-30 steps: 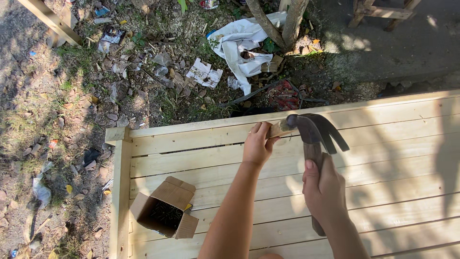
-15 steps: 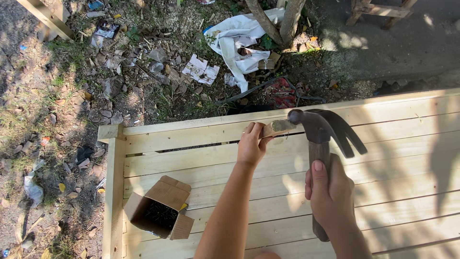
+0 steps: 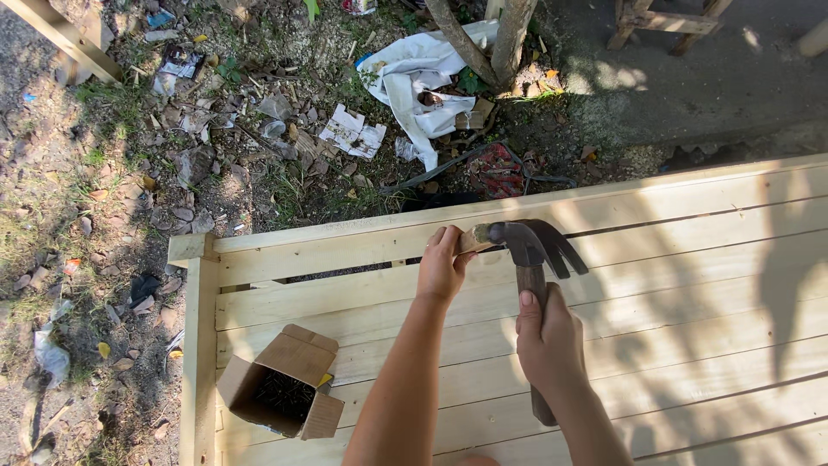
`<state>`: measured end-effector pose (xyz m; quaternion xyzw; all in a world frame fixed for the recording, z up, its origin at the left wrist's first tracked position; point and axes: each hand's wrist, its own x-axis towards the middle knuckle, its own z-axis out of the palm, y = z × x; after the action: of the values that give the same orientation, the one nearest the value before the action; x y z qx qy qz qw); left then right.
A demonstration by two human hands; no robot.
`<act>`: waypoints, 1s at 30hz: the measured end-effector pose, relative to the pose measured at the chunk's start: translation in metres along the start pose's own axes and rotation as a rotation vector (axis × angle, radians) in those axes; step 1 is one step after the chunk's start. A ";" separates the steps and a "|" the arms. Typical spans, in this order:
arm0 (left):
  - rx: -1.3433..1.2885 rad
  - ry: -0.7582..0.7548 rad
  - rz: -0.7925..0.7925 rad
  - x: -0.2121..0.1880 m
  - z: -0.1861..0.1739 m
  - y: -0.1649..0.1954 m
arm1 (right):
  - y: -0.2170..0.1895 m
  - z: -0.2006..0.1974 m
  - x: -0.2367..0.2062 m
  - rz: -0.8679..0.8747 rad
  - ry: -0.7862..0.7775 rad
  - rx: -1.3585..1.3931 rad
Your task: The person hammers nails into a slatted wooden frame outdoors, taking nails from a cardboard box and driving them along the top rail. They reposition along the frame and press boards by hand between hammering.
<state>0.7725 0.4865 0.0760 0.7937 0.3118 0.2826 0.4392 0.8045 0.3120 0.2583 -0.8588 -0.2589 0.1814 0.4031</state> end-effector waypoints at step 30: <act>0.161 0.242 -0.240 -0.004 -0.089 -0.071 | 0.103 0.120 -0.022 0.214 -0.201 0.062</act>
<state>0.6876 0.5598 0.0535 0.7435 0.4766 0.2958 0.3642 0.7546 0.3150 0.1062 -0.8461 -0.1991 0.3165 0.3798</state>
